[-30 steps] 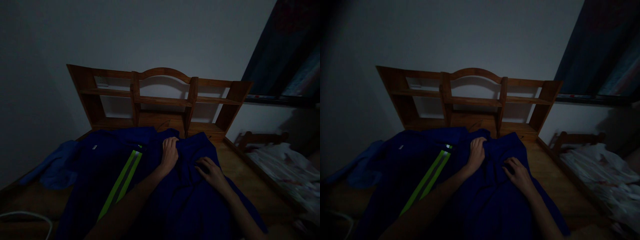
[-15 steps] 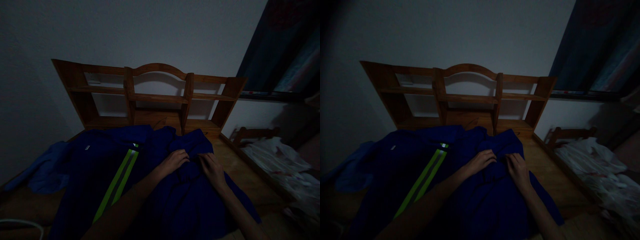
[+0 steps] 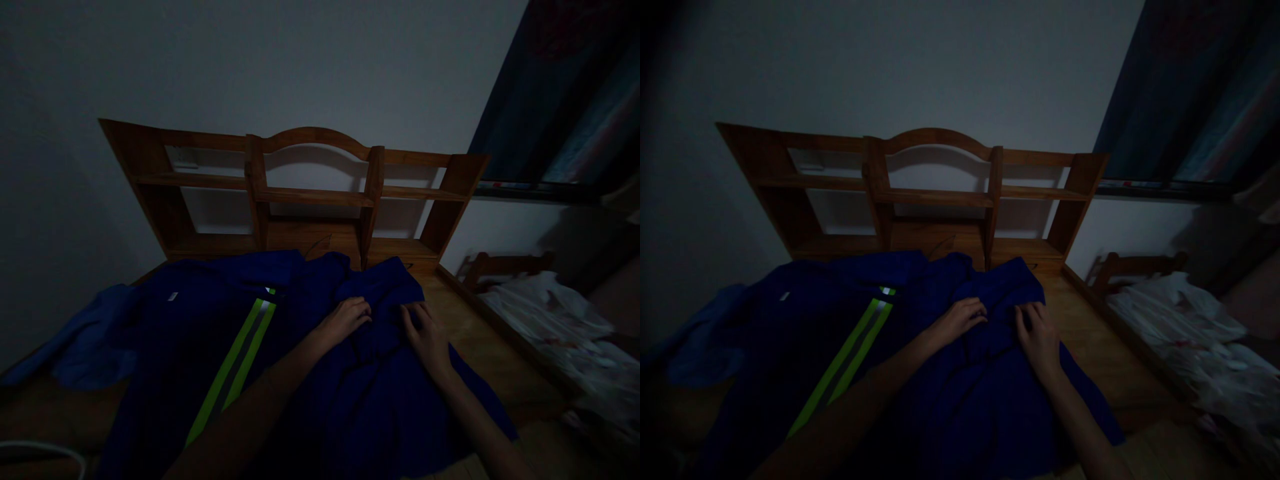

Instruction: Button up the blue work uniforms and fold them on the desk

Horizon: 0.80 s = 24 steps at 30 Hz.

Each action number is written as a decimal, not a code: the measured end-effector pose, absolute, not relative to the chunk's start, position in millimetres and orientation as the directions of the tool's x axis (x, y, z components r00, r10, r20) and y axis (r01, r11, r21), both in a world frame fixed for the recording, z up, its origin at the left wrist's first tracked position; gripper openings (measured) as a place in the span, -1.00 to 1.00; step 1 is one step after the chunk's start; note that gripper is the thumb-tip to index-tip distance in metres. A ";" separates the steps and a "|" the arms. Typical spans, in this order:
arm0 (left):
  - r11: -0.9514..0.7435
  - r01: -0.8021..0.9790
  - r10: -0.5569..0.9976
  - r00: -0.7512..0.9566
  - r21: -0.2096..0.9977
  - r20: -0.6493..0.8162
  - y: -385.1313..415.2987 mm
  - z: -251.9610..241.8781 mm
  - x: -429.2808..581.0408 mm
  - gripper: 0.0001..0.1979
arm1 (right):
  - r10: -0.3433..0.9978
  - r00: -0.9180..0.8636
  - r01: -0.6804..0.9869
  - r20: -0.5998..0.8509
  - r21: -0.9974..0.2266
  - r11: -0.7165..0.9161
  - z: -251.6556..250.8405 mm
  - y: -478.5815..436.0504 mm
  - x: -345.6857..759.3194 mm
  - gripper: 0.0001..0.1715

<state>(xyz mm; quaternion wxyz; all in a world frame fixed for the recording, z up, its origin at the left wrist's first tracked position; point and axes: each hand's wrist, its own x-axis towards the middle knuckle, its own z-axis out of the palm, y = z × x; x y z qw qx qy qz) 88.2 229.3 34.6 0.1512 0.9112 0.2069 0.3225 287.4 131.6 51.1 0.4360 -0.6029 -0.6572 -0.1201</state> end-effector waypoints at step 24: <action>-0.891 0.397 0.450 0.719 0.218 0.530 221.5 37.2 92.0 -0.83 | 0.743 0.105 0.897 0.661 -0.385 0.216 45.6 133.9 290.2 -0.77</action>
